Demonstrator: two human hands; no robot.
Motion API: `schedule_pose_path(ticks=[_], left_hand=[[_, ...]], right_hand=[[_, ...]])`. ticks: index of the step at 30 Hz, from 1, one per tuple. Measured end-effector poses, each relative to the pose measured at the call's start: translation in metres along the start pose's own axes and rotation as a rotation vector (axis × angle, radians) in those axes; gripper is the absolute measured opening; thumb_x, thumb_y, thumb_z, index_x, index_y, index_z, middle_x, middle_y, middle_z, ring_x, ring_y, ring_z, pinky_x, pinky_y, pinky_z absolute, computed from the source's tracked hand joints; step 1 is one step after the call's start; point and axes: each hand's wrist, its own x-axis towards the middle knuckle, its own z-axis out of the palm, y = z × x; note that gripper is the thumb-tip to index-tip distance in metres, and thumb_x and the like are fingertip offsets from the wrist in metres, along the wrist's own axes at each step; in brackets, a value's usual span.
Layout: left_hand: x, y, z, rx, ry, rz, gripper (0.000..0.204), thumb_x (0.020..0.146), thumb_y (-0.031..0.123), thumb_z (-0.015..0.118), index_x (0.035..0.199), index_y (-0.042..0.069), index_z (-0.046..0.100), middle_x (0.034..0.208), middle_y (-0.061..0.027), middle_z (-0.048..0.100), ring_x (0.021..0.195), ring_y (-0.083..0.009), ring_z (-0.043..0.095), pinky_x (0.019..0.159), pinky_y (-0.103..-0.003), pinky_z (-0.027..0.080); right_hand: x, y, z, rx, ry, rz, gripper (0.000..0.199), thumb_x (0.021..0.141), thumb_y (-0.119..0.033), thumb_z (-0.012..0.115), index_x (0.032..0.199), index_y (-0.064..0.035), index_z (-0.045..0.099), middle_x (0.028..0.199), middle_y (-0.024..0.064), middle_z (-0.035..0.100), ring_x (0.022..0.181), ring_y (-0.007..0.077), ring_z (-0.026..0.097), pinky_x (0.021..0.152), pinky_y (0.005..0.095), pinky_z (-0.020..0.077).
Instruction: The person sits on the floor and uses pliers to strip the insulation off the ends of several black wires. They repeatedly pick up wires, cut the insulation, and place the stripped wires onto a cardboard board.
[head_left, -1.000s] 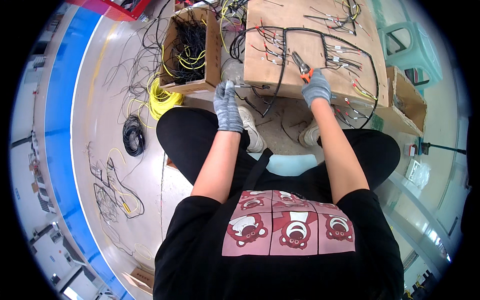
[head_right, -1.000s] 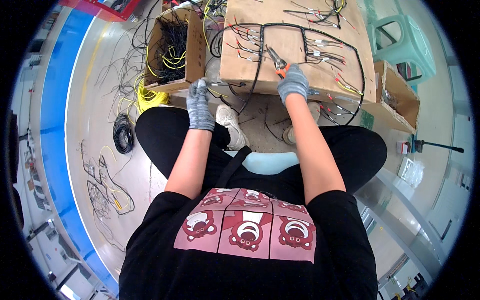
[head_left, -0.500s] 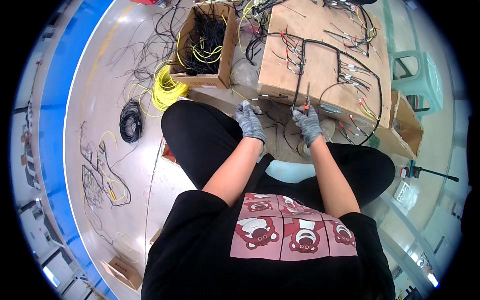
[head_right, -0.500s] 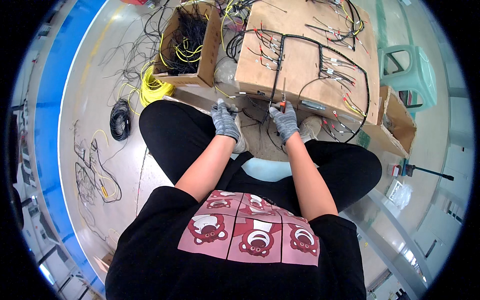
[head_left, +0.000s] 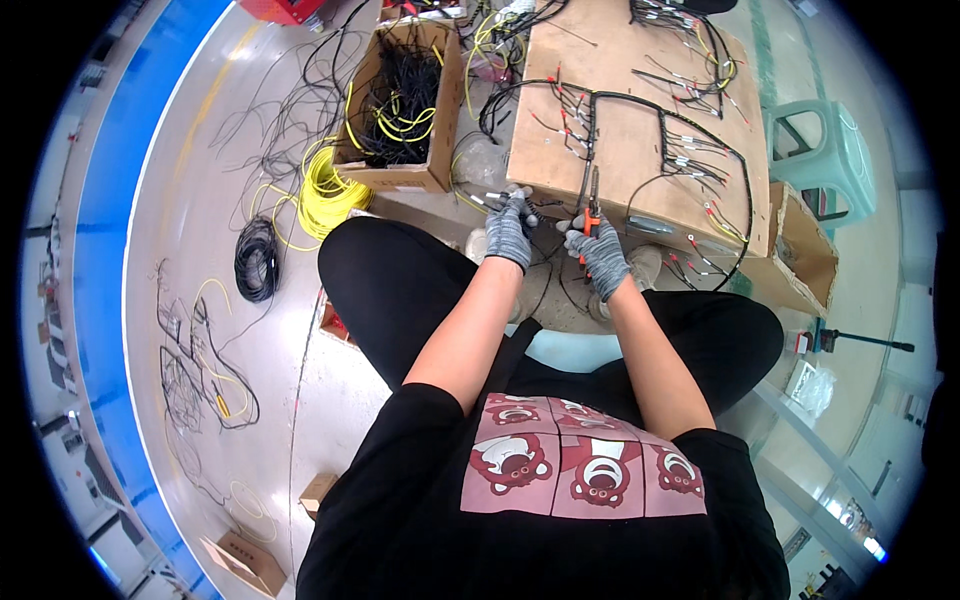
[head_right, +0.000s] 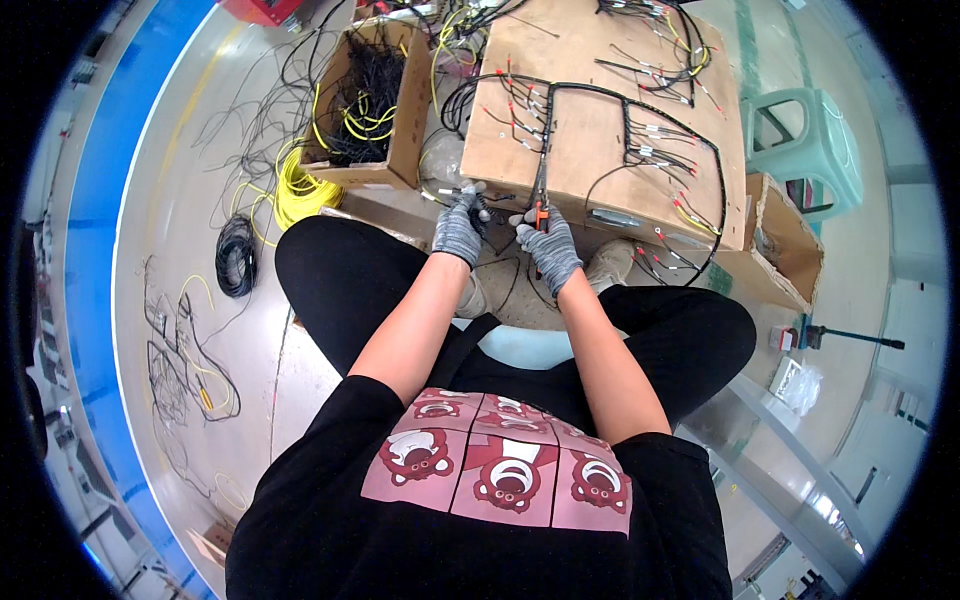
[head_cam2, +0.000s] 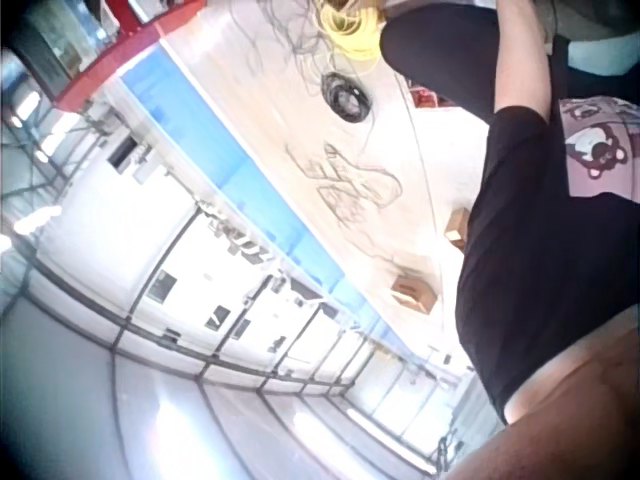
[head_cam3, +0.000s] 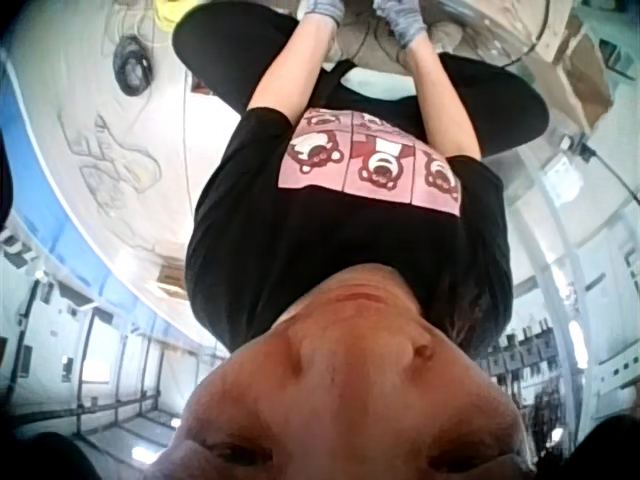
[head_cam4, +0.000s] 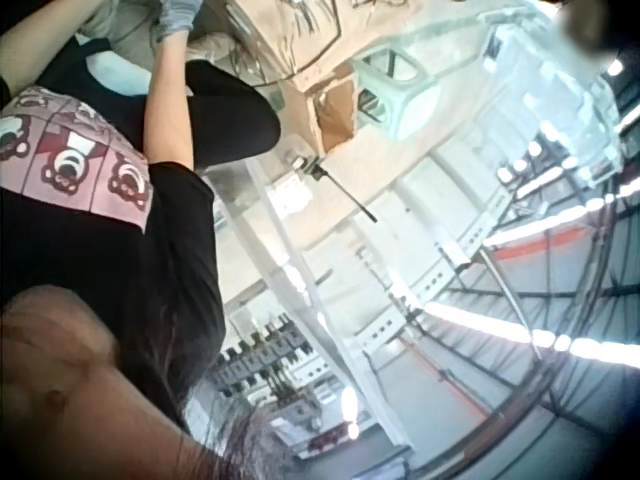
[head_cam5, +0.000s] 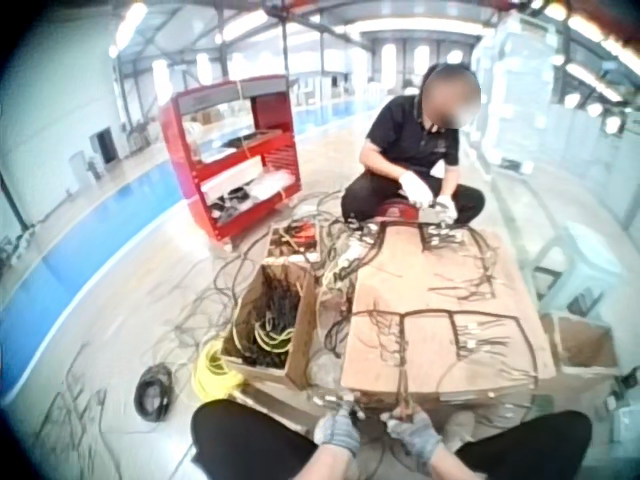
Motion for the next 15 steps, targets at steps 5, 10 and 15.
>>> schedule_pose_path(ticks=[5, 10, 15], left_hand=[[-0.008, 0.000, 0.014, 0.134, 0.024, 0.258, 0.011, 0.088, 0.020, 0.058, 0.086, 0.009, 0.061, 0.064, 0.0030, 0.052, 0.052, -0.0063, 0.044, 0.050, -0.020, 0.039], [-0.018, 0.011, 0.037, 0.299, -0.122, 0.570, 0.004, 0.085, 0.012, 0.061, 0.088, 0.010, 0.058, 0.072, 0.0043, 0.054, 0.058, -0.0049, 0.046, 0.053, -0.020, 0.039], [-0.037, 0.037, 0.064, 0.363, -0.216, 0.585, 0.019, 0.078, 0.000, 0.065, 0.078, 0.011, 0.050, 0.072, 0.0037, 0.052, 0.059, -0.0051, 0.046, 0.053, -0.021, 0.040]], right_hand=[[0.005, -0.006, -0.036, -0.625, 0.470, -0.290, 0.018, 0.075, -0.006, 0.060, 0.088, -0.0042, 0.047, 0.078, 0.0070, 0.056, 0.066, 0.0169, 0.053, 0.059, 0.0274, 0.0440], [0.020, -0.003, -0.088, -1.111, 0.869, -0.302, 0.042, 0.067, -0.035, 0.066, 0.089, -0.0026, 0.049, 0.083, 0.0201, 0.056, 0.078, 0.0386, 0.056, 0.071, 0.0447, 0.0456], [0.016, -0.015, -0.061, -0.999, 0.765, -0.193, 0.036, 0.069, -0.027, 0.066, 0.094, -0.0030, 0.054, 0.084, 0.0222, 0.060, 0.082, 0.0405, 0.058, 0.072, 0.0452, 0.0466]])
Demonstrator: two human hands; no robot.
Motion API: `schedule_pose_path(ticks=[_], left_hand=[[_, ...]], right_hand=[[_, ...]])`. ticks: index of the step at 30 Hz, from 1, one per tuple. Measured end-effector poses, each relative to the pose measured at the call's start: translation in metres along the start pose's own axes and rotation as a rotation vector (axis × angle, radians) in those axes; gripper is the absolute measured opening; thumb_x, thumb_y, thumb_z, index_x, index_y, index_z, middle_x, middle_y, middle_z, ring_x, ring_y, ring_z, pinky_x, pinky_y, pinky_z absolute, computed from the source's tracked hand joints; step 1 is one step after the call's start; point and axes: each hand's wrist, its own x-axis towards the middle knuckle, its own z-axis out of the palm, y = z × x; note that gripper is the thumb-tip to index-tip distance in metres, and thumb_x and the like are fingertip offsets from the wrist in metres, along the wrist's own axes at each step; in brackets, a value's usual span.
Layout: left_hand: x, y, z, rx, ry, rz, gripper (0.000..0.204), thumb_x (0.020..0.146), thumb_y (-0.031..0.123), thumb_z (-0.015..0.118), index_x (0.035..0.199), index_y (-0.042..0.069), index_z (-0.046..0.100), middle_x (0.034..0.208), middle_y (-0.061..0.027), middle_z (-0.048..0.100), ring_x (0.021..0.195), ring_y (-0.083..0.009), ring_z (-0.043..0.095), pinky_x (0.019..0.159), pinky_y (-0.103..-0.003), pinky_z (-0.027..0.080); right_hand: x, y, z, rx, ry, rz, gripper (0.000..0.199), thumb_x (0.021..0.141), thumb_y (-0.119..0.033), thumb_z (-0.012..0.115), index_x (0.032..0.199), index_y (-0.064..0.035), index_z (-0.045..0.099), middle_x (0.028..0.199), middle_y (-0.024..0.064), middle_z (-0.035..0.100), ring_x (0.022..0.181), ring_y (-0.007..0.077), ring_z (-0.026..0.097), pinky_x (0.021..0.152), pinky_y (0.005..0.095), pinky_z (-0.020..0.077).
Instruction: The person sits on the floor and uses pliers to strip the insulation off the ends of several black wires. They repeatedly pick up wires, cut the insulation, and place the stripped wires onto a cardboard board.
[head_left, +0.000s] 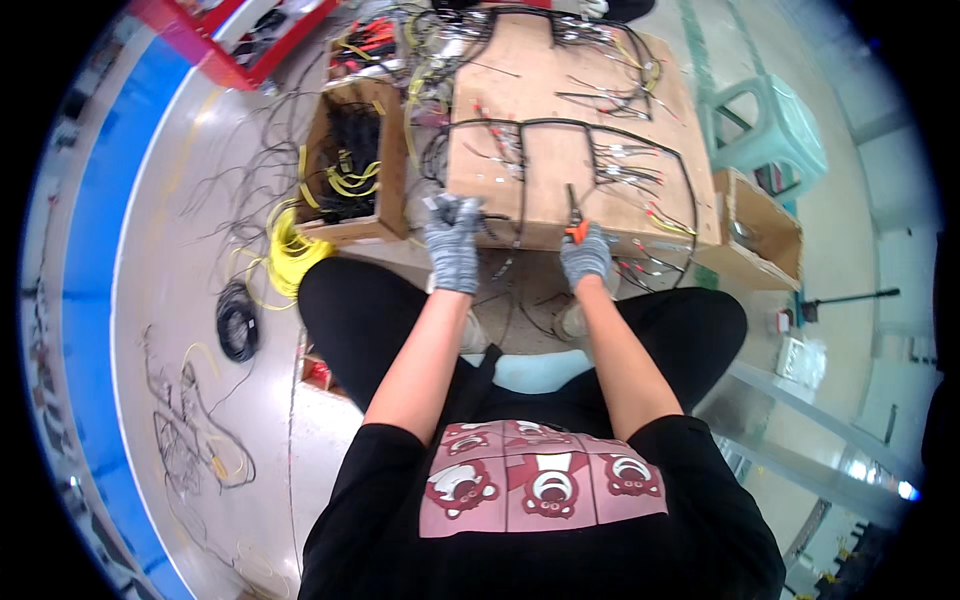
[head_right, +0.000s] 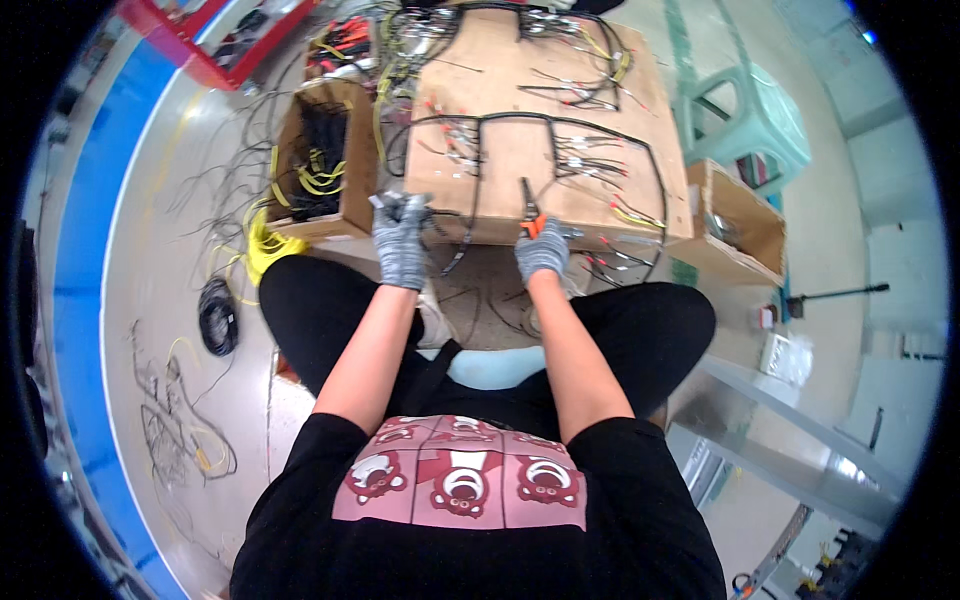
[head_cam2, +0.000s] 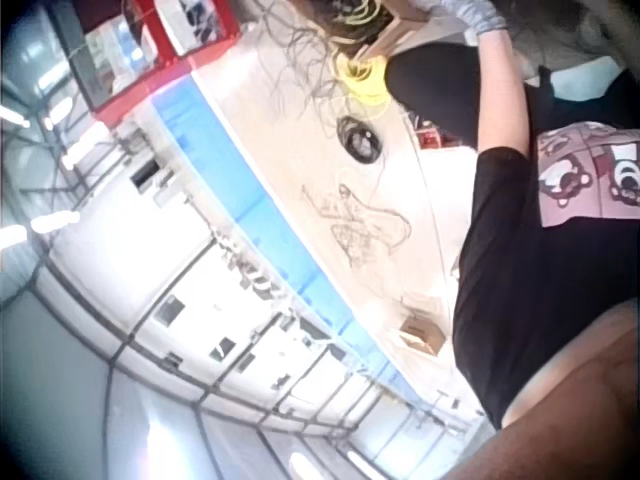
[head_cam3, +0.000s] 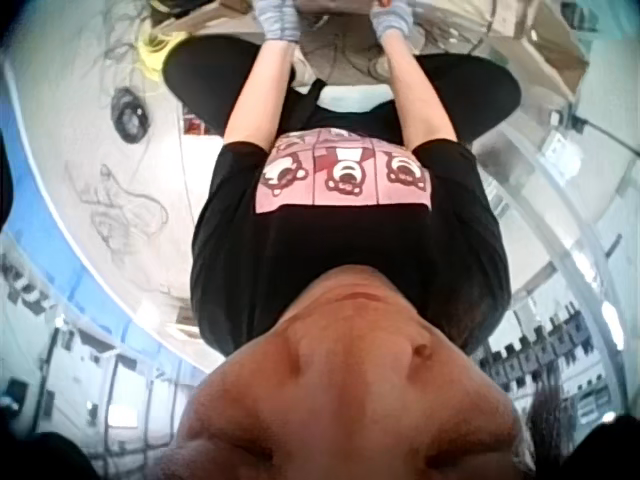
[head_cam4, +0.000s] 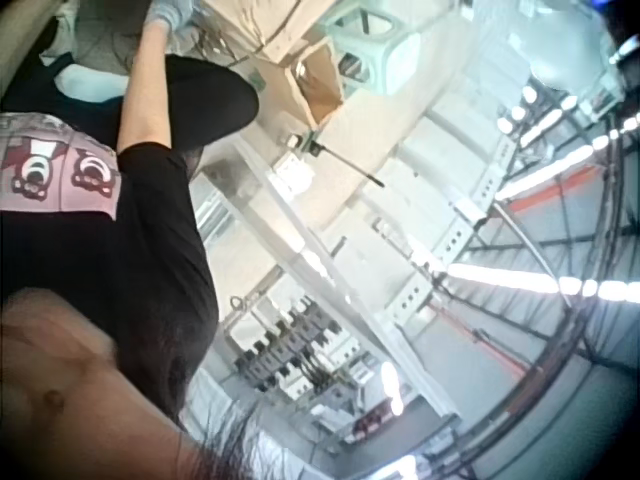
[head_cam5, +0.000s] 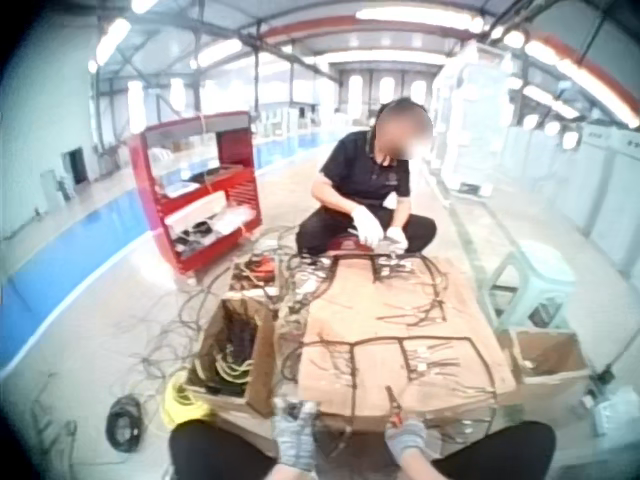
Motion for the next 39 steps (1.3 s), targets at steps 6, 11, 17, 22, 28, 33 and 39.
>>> schedule_pose_path(ticks=[6, 11, 17, 22, 28, 33, 39], left_hand=[[0.011, 0.027, 0.020, -0.038, -0.115, -0.048, 0.017, 0.077, 0.002, 0.068, 0.070, 0.010, 0.054, 0.062, 0.0048, 0.052, 0.053, -0.0038, 0.046, 0.050, -0.019, 0.037], [0.014, 0.048, 0.037, 0.094, -0.195, -0.044, 0.013, 0.076, 0.004, 0.069, 0.074, 0.010, 0.058, 0.061, 0.0054, 0.053, 0.049, -0.0028, 0.042, 0.045, -0.018, 0.033], [0.026, 0.047, 0.041, 0.145, -0.313, -0.020, 0.010, 0.076, 0.001, 0.068, 0.076, 0.006, 0.059, 0.068, 0.0028, 0.057, 0.060, -0.0047, 0.049, 0.058, -0.020, 0.041], [0.027, 0.046, 0.048, 0.216, -0.358, -0.010, 0.012, 0.076, 0.002, 0.069, 0.081, 0.005, 0.059, 0.072, 0.0038, 0.057, 0.063, -0.0042, 0.050, 0.059, -0.019, 0.042], [0.029, 0.041, 0.049, 0.238, -0.345, -0.031, 0.016, 0.074, 0.004, 0.071, 0.079, 0.007, 0.056, 0.071, 0.0039, 0.054, 0.062, -0.0041, 0.049, 0.057, -0.020, 0.043], [0.028, 0.048, 0.047, 0.200, -0.295, -0.141, 0.012, 0.078, 0.003, 0.067, 0.083, 0.006, 0.056, 0.074, -0.0006, 0.061, 0.065, -0.0065, 0.056, 0.062, -0.020, 0.045], [0.038, 0.038, 0.042, 0.263, -0.299, -0.008, 0.014, 0.078, 0.014, 0.069, 0.080, 0.012, 0.055, 0.064, 0.0084, 0.045, 0.054, -0.0027, 0.037, 0.046, -0.020, 0.031]], right_hand=[[0.015, 0.003, 0.015, 0.197, -0.123, 0.039, 0.030, 0.070, -0.020, 0.066, 0.089, -0.0011, 0.053, 0.072, 0.0172, 0.059, 0.066, 0.0324, 0.058, 0.063, 0.0376, 0.0457], [0.018, 0.024, 0.023, 0.206, -0.255, -0.043, 0.026, 0.071, -0.017, 0.060, 0.089, -0.0002, 0.053, 0.073, 0.0163, 0.059, 0.066, 0.0310, 0.055, 0.063, 0.0364, 0.0450], [-0.043, 0.034, -0.031, 0.012, -0.430, -0.036, 0.036, 0.070, -0.020, 0.063, 0.101, -0.0035, 0.052, 0.089, 0.0220, 0.060, 0.087, 0.0395, 0.057, 0.075, 0.0391, 0.0467], [-0.001, 0.012, -0.032, 0.200, -0.074, -0.147, 0.032, 0.072, -0.015, 0.062, 0.100, -0.0030, 0.053, 0.087, 0.0215, 0.060, 0.083, 0.0390, 0.057, 0.073, 0.0394, 0.0471], [0.057, -0.026, -0.047, 0.183, -0.007, -0.280, 0.034, 0.069, -0.011, 0.063, 0.101, -0.0036, 0.054, 0.094, 0.0202, 0.060, 0.089, 0.0360, 0.058, 0.077, 0.0404, 0.0463], [0.091, -0.027, -0.026, -0.258, -0.206, -0.419, 0.028, 0.068, -0.009, 0.065, 0.094, -0.0061, 0.055, 0.091, 0.0187, 0.060, 0.090, 0.0336, 0.059, 0.080, 0.0399, 0.0458], [0.088, -0.026, -0.020, -0.331, -0.349, -0.547, 0.027, 0.069, -0.009, 0.065, 0.093, -0.0064, 0.054, 0.091, 0.0187, 0.061, 0.089, 0.0340, 0.059, 0.077, 0.0413, 0.0462]])
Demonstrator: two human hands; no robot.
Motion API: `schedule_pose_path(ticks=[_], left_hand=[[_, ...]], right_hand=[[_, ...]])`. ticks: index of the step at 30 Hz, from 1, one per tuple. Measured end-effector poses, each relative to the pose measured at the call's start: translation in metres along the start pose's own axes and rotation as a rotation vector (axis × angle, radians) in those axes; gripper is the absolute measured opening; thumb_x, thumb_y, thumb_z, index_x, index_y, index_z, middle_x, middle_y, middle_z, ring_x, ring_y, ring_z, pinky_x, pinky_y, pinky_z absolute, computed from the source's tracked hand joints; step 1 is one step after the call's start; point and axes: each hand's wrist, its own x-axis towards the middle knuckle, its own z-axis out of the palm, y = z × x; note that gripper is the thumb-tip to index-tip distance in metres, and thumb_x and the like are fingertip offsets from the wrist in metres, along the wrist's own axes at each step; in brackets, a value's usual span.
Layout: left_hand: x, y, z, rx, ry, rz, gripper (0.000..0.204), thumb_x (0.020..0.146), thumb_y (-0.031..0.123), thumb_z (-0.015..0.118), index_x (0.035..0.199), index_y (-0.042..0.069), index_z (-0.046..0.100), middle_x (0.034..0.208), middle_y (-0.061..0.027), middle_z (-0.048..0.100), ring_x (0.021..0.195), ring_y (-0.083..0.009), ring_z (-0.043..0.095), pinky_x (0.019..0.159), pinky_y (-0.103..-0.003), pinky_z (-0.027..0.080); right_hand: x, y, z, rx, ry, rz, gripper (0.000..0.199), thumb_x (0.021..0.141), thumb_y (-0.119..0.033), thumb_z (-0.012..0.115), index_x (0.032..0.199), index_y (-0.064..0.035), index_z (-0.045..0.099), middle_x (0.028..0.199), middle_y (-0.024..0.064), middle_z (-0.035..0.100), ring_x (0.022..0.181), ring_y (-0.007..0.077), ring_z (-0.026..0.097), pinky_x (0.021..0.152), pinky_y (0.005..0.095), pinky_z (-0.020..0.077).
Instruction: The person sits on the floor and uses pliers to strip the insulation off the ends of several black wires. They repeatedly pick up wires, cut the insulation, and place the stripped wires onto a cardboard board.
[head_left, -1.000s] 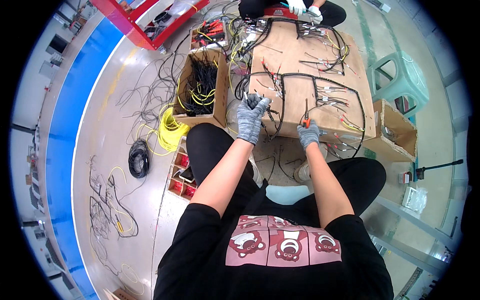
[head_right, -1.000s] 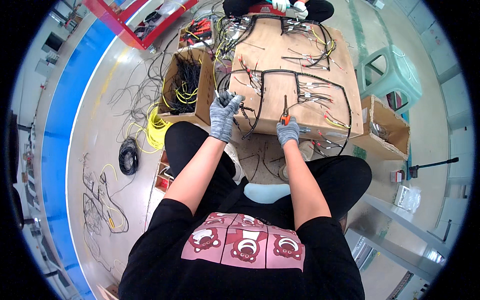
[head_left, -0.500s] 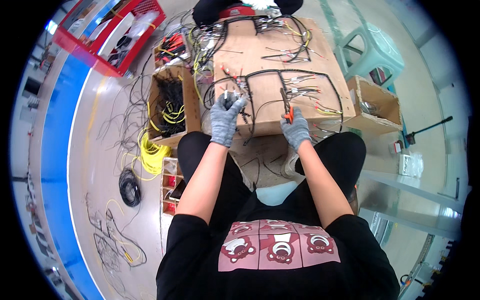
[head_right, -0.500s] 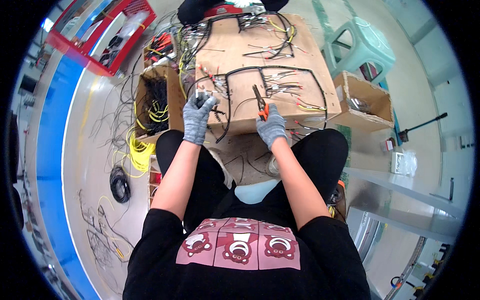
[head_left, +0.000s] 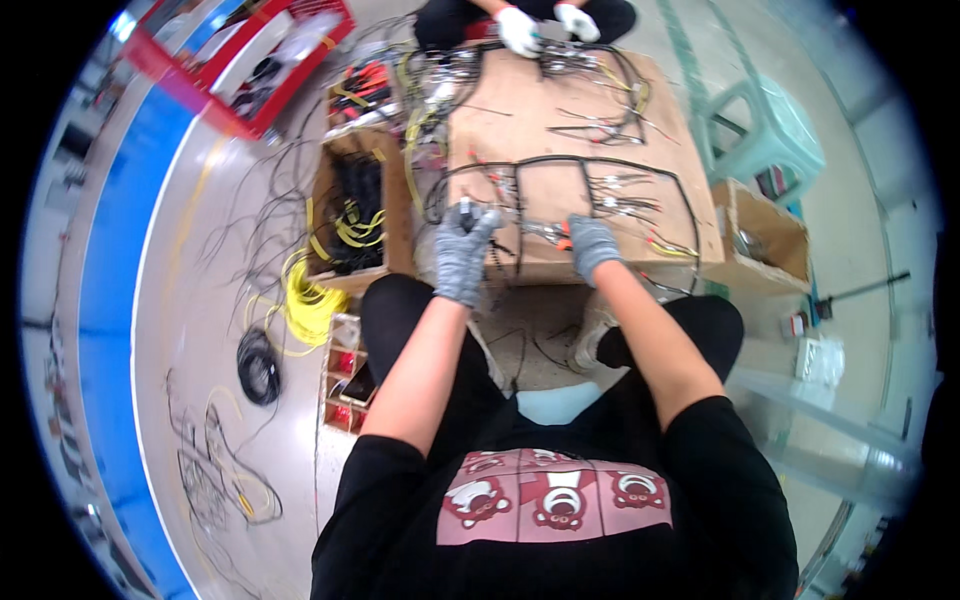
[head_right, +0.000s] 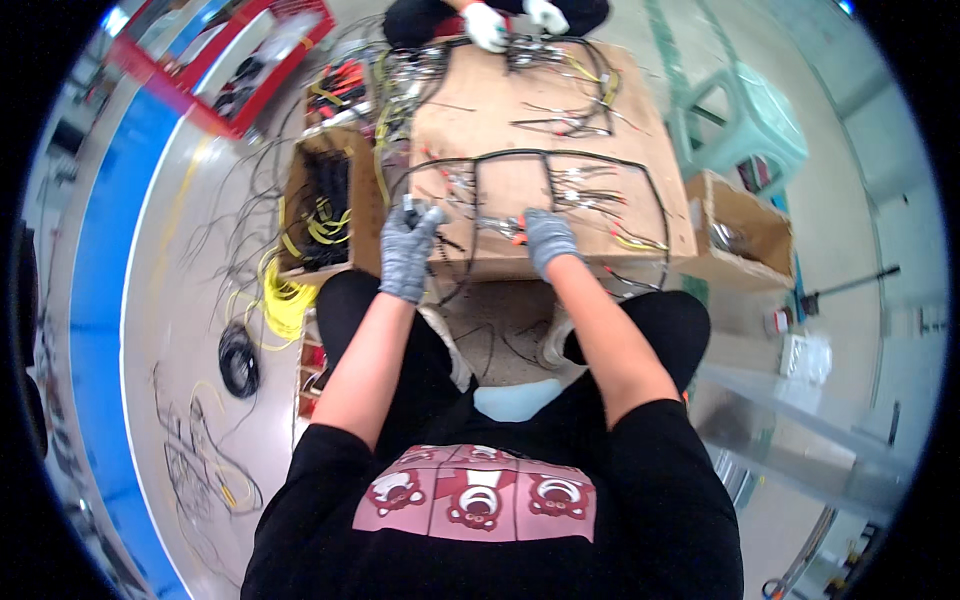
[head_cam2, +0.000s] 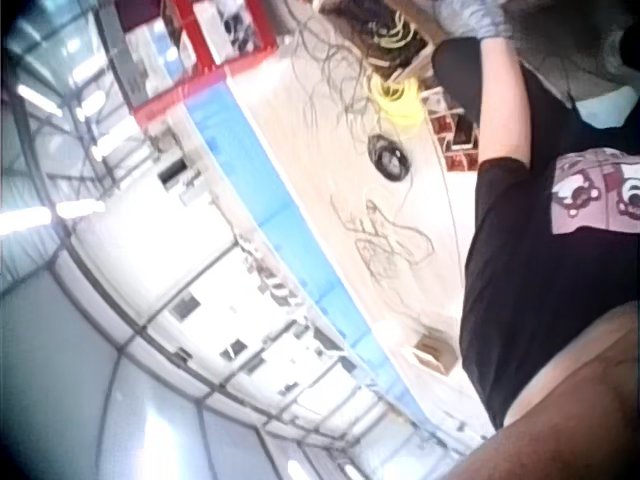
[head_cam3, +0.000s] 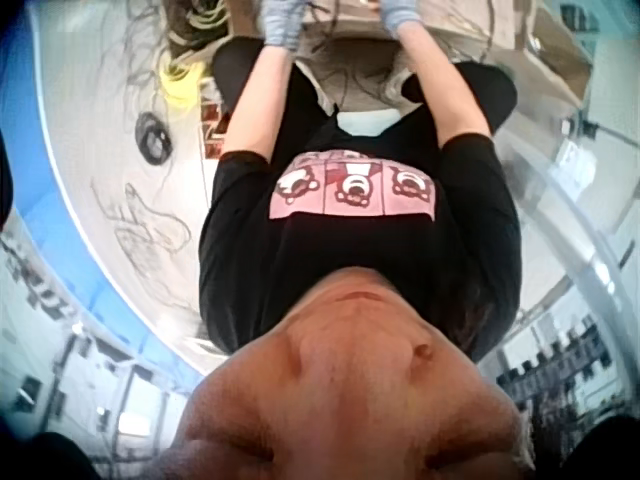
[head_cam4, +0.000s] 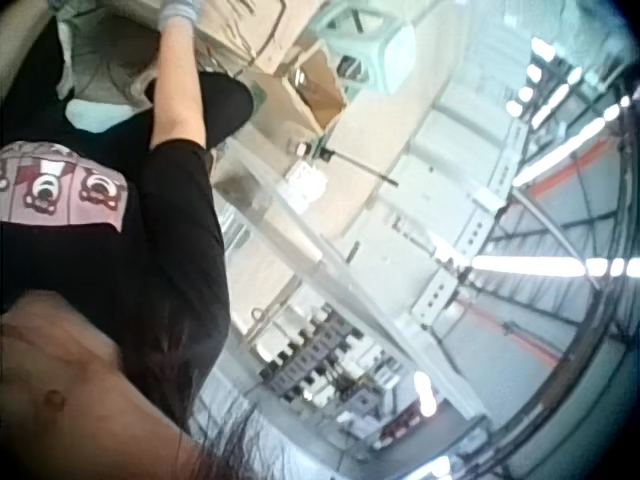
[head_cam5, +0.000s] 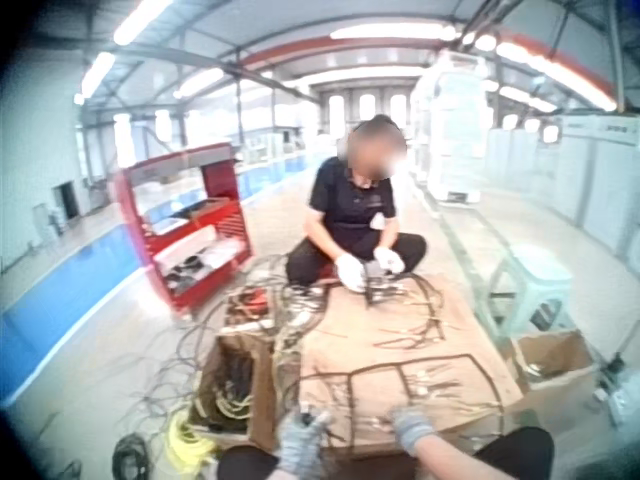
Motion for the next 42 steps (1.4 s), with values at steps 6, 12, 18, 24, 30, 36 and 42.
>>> schedule_pose_path(ticks=[6, 12, 18, 24, 30, 36, 42], left_hand=[[-0.005, -0.002, -0.004, -0.311, 0.024, -0.049, 0.013, 0.079, 0.006, 0.066, 0.083, 0.009, 0.054, 0.070, 0.0065, 0.048, 0.061, -0.0040, 0.044, 0.056, -0.019, 0.039], [-0.008, -0.011, 0.001, -0.308, -0.079, 0.010, 0.012, 0.082, 0.013, 0.065, 0.086, 0.010, 0.054, 0.071, 0.0060, 0.049, 0.058, -0.0033, 0.041, 0.050, -0.019, 0.035], [-0.012, 0.000, -0.005, -0.177, -0.090, -0.084, 0.007, 0.085, 0.014, 0.061, 0.088, 0.009, 0.058, 0.074, 0.0032, 0.058, 0.057, -0.0028, 0.044, 0.050, -0.019, 0.036], [-0.007, 0.004, 0.001, -0.150, -0.114, -0.092, 0.008, 0.085, 0.014, 0.061, 0.080, 0.007, 0.059, 0.072, 0.0006, 0.062, 0.053, -0.0026, 0.045, 0.047, -0.018, 0.036], [-0.010, 0.008, 0.014, -0.076, -0.206, -0.071, 0.010, 0.083, 0.010, 0.062, 0.088, 0.003, 0.057, 0.076, -0.0011, 0.060, 0.068, -0.0057, 0.055, 0.062, -0.021, 0.044], [-0.008, 0.015, 0.027, -0.125, -0.253, -0.052, 0.012, 0.088, 0.012, 0.057, 0.096, 0.002, 0.056, 0.078, -0.0024, 0.060, 0.072, -0.0094, 0.056, 0.071, -0.023, 0.044], [-0.007, 0.009, 0.031, -0.101, -0.237, -0.023, 0.011, 0.087, 0.014, 0.059, 0.088, 0.004, 0.054, 0.073, 0.0002, 0.058, 0.064, -0.0051, 0.052, 0.062, -0.020, 0.041]], right_hand=[[-0.041, 0.021, 0.004, 0.188, 0.099, 0.140, 0.022, 0.070, -0.011, 0.062, 0.090, -0.0043, 0.055, 0.088, 0.0167, 0.061, 0.084, 0.0327, 0.060, 0.071, 0.0398, 0.0479], [0.017, -0.028, -0.082, 0.706, 0.304, 0.059, 0.020, 0.075, -0.012, 0.063, 0.086, -0.0015, 0.051, 0.073, 0.0027, 0.053, 0.063, 0.0097, 0.047, 0.057, 0.0231, 0.0421], [0.085, -0.165, -0.178, 0.580, 0.408, -0.190, 0.030, 0.076, -0.019, 0.068, 0.093, -0.0002, 0.052, 0.078, 0.0075, 0.058, 0.071, 0.0151, 0.056, 0.065, 0.0285, 0.0459], [0.029, -0.102, -0.111, 0.931, 0.226, -0.324, 0.025, 0.077, -0.015, 0.064, 0.093, -0.0025, 0.050, 0.079, 0.0122, 0.060, 0.070, 0.0211, 0.061, 0.065, 0.0310, 0.0488], [0.003, -0.106, -0.122, 0.543, 0.299, -0.253, 0.036, 0.073, -0.016, 0.065, 0.101, 0.0013, 0.050, 0.083, 0.0175, 0.059, 0.076, 0.0306, 0.060, 0.068, 0.0349, 0.0480], [0.008, -0.082, -0.122, 0.541, 0.191, -0.188, 0.034, 0.076, -0.014, 0.065, 0.102, 0.0007, 0.050, 0.085, 0.0125, 0.060, 0.077, 0.0227, 0.058, 0.072, 0.0312, 0.0477], [0.010, -0.063, -0.094, 0.610, 0.226, -0.228, 0.030, 0.077, -0.007, 0.063, 0.101, 0.0008, 0.048, 0.086, 0.0095, 0.059, 0.078, 0.0174, 0.056, 0.073, 0.0282, 0.0474]])
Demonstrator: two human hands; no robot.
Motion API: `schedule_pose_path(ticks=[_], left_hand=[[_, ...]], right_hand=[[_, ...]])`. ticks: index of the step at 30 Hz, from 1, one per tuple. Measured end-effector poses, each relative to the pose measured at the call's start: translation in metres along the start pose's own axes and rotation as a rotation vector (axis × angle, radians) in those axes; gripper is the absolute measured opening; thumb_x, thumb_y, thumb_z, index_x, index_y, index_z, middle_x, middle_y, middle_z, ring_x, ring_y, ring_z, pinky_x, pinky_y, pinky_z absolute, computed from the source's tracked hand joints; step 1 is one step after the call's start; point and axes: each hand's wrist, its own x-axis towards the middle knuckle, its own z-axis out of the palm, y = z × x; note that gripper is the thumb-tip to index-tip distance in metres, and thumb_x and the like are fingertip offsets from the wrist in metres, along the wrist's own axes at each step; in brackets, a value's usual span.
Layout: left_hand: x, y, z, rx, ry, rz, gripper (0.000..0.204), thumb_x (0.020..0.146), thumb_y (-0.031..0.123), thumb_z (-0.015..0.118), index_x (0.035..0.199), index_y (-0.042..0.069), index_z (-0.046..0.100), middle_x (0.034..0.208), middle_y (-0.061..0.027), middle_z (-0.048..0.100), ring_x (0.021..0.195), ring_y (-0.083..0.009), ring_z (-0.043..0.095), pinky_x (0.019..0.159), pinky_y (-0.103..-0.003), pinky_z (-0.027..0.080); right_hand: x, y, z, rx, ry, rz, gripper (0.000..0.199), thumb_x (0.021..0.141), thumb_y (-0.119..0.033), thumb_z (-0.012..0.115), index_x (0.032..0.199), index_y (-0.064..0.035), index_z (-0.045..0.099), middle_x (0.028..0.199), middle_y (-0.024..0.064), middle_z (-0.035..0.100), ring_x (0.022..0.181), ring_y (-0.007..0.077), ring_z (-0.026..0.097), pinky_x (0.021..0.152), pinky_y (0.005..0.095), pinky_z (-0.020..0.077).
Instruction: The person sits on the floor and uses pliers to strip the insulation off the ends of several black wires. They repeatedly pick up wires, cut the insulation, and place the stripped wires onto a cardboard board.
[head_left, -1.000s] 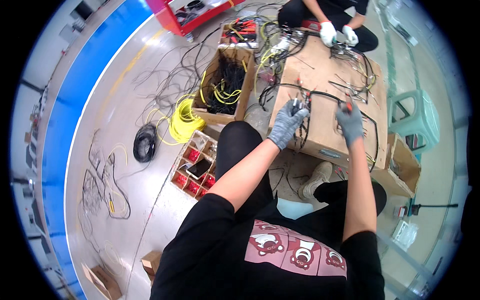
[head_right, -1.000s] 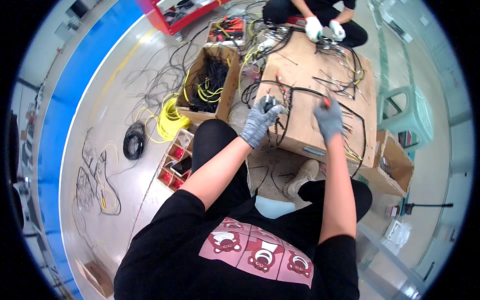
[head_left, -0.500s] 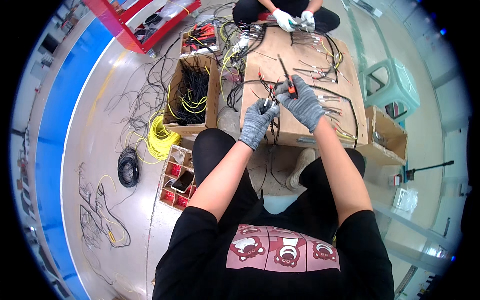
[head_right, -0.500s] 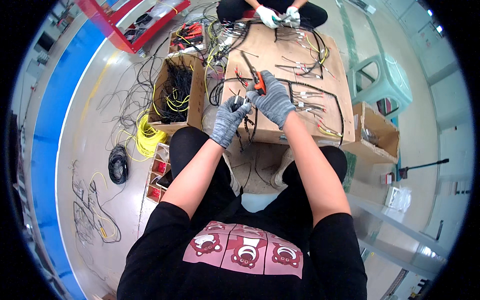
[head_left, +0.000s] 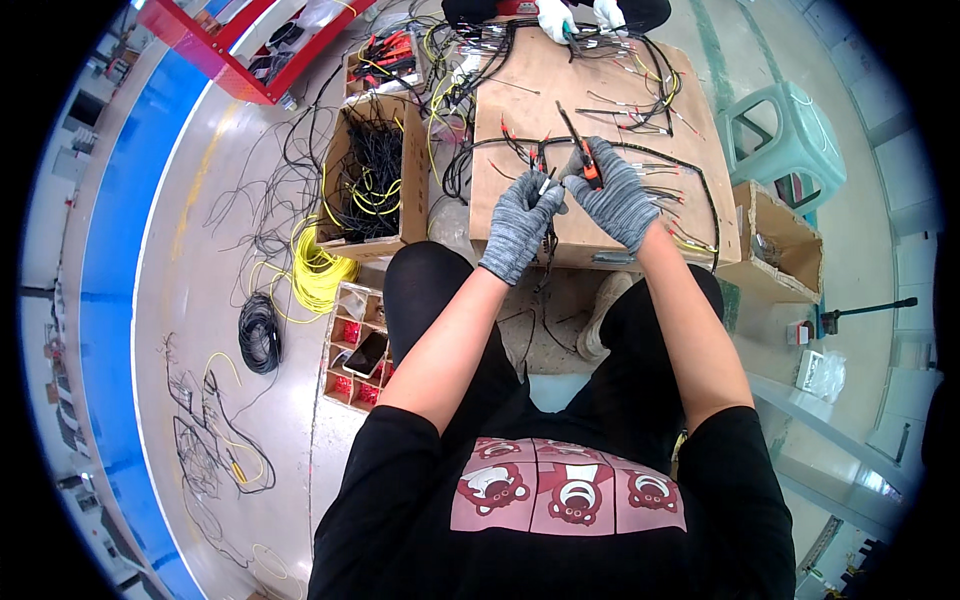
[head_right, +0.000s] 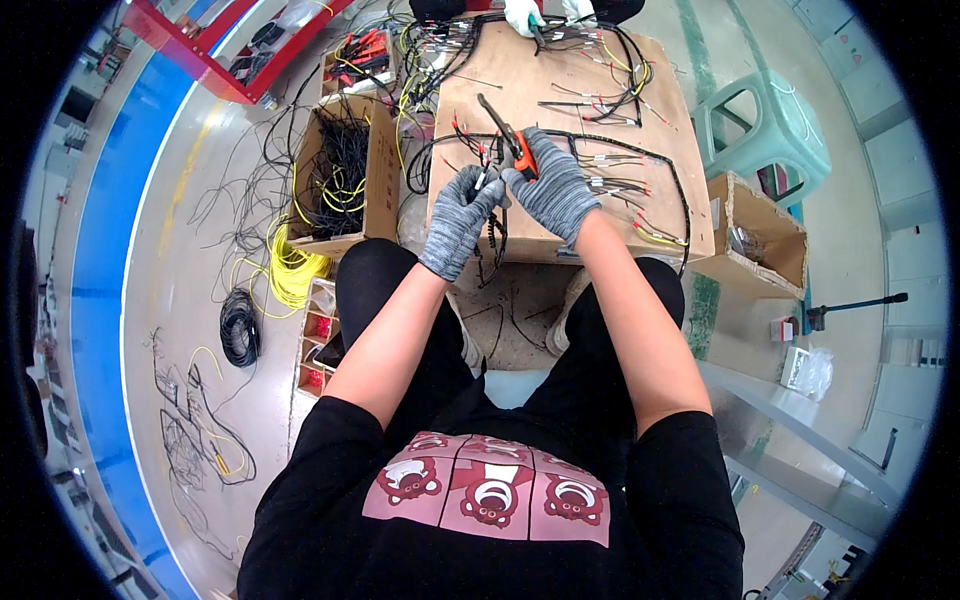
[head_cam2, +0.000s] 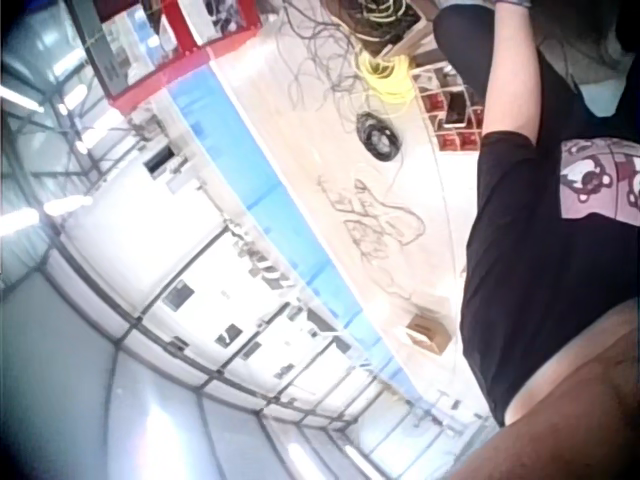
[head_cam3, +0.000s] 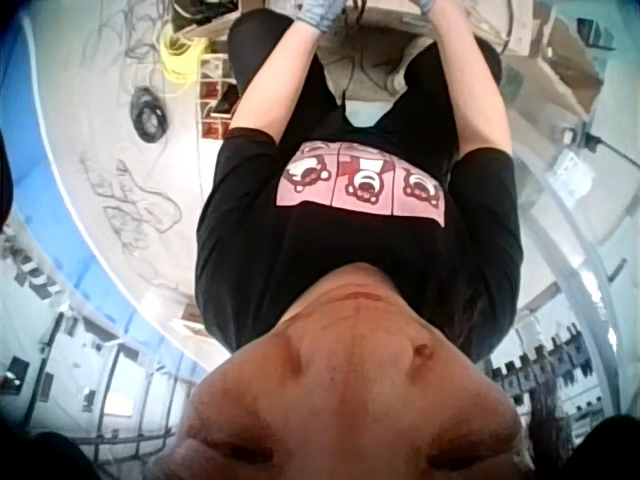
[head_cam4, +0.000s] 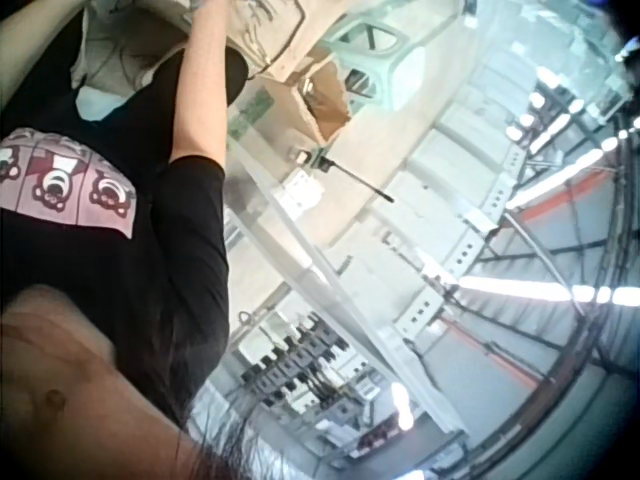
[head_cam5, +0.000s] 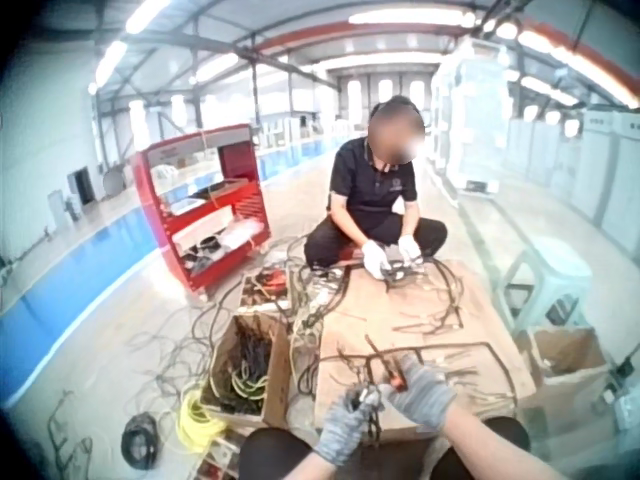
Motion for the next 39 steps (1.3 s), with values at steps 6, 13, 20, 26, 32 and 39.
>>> schedule_pose_path(ticks=[6, 13, 20, 26, 32, 39], left_hand=[[0.003, -0.002, 0.001, 0.049, 0.007, -0.002, 0.010, 0.087, 0.013, 0.059, 0.086, 0.004, 0.054, 0.072, 0.0010, 0.057, 0.064, -0.0039, 0.049, 0.059, -0.019, 0.040], [0.004, 0.006, 0.002, 0.126, 0.054, -0.051, 0.011, 0.085, 0.014, 0.061, 0.086, 0.004, 0.056, 0.072, 0.0024, 0.055, 0.062, -0.0039, 0.044, 0.058, -0.019, 0.039], [0.005, 0.011, 0.007, 0.195, 0.034, -0.017, 0.010, 0.086, 0.013, 0.059, 0.084, 0.004, 0.057, 0.069, 0.0020, 0.058, 0.059, -0.0030, 0.045, 0.055, -0.020, 0.039], [0.004, 0.006, 0.004, 0.134, 0.019, -0.007, 0.015, 0.086, 0.012, 0.060, 0.097, 0.003, 0.058, 0.078, 0.0020, 0.058, 0.070, -0.0050, 0.051, 0.066, -0.019, 0.043], [0.003, 0.012, -0.003, 0.404, 0.012, -0.122, 0.012, 0.086, 0.012, 0.060, 0.095, 0.004, 0.059, 0.077, 0.0027, 0.058, 0.067, -0.0025, 0.050, 0.060, -0.017, 0.042], [0.003, 0.009, 0.002, 0.046, 0.037, -0.057, 0.011, 0.086, 0.010, 0.060, 0.094, 0.002, 0.060, 0.077, 0.0009, 0.060, 0.066, -0.0052, 0.053, 0.061, -0.019, 0.043]], right_hand=[[-0.006, 0.000, -0.001, 0.076, -0.013, 0.027, 0.057, 0.071, -0.016, 0.066, 0.119, 0.0072, 0.044, 0.099, 0.0236, 0.059, 0.089, 0.0337, 0.060, 0.078, 0.0333, 0.0489], [-0.002, -0.001, -0.003, 0.126, -0.001, 0.092, 0.054, 0.072, -0.016, 0.066, 0.117, 0.0060, 0.046, 0.096, 0.0223, 0.059, 0.086, 0.0315, 0.061, 0.076, 0.0334, 0.0488], [-0.001, 0.004, 0.002, 0.171, 0.020, 0.103, 0.055, 0.072, -0.018, 0.068, 0.116, 0.0066, 0.047, 0.098, 0.0203, 0.060, 0.088, 0.0299, 0.060, 0.078, 0.0316, 0.0484], [-0.001, 0.001, 0.002, 0.098, 0.056, 0.063, 0.058, 0.072, -0.018, 0.068, 0.119, 0.0074, 0.045, 0.102, 0.0211, 0.059, 0.092, 0.0294, 0.060, 0.081, 0.0322, 0.0479], [-0.002, 0.007, 0.007, 0.129, 0.091, 0.094, 0.058, 0.073, -0.018, 0.068, 0.119, 0.0083, 0.044, 0.102, 0.0216, 0.059, 0.093, 0.0300, 0.060, 0.081, 0.0331, 0.0479], [0.000, 0.004, 0.008, 0.298, 0.112, 0.095, 0.048, 0.074, -0.014, 0.069, 0.112, 0.0071, 0.048, 0.092, 0.0141, 0.061, 0.081, 0.0213, 0.061, 0.074, 0.0289, 0.0493]])
